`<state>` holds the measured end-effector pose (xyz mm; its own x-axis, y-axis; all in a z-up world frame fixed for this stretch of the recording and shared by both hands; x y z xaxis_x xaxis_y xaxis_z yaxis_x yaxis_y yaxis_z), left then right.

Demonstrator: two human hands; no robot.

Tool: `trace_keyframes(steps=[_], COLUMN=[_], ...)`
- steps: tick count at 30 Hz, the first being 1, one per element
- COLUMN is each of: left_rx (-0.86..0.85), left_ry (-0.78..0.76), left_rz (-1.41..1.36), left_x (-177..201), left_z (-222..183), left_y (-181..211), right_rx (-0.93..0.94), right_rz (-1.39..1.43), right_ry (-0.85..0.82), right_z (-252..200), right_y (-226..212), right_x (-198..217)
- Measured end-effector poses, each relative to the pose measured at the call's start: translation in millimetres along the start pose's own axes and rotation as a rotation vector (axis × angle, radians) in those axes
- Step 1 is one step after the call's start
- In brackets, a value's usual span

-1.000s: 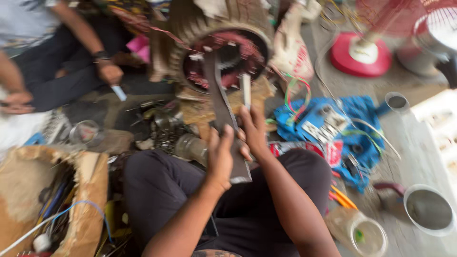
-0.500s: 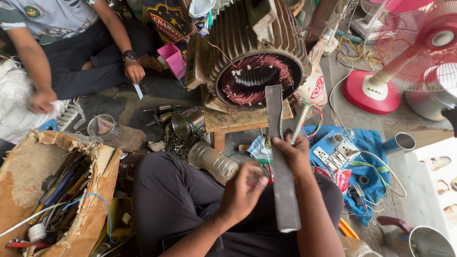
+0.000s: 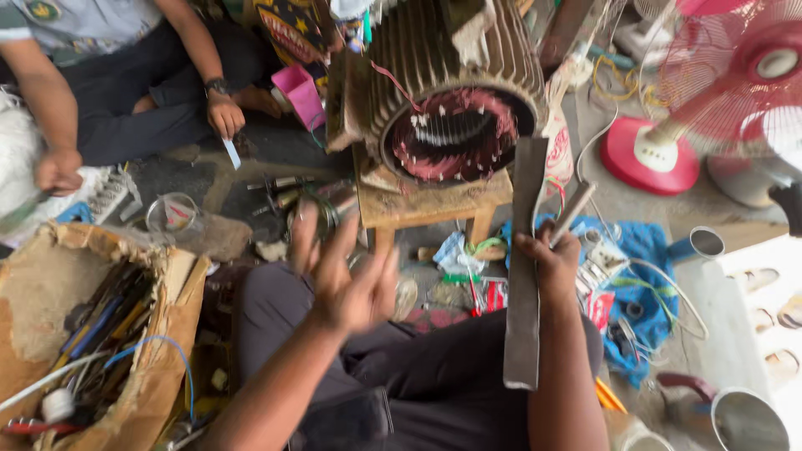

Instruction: The person uses a metal bar and hammer to tap and adjust the copper windings inside a motor stator. They repeatedly insert the bar into the winding slots and strike it to compact or align the coils, occasionally rotating the stator to access different sections.

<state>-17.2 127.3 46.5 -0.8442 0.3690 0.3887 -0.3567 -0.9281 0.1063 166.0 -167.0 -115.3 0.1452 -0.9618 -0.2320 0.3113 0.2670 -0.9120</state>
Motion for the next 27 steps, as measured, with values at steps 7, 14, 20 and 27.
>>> trace_keyframes(steps=[7,14,20,27], left_rx=[0.045,0.420,0.187,0.306], left_ry=[0.115,0.026,-0.129,-0.158], left_rz=[-0.159,-0.295,-0.078,-0.122], left_x=[-2.5,-9.4,-62.2,-79.8], left_z=[-33.6,-23.1,6.4,4.0], left_y=[-27.4,-83.9,-128.7,-122.9], right_rx=[-0.026,-0.128,-0.364,-0.336], right_rz=[-0.104,0.097,0.102,0.080], right_ry=[0.279,0.502,0.591,0.614], right_z=[-1.5,-4.7,1.9,-4.7], right_y=[-4.8,-3.5,8.9,15.4], right_x=[12.1,34.7,38.5,42.8])
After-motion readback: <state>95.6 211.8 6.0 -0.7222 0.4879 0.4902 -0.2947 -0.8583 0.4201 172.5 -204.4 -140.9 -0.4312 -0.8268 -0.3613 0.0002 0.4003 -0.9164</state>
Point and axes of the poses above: each hand's wrist, its own z-axis towards the middle knuckle, its own x-axis out of the back of the hand, y = z × x, the point moved 4 cm from there along z, towards the middle knuckle, and after that the axes turned 4 degrees about x, right-handed, at the moved point
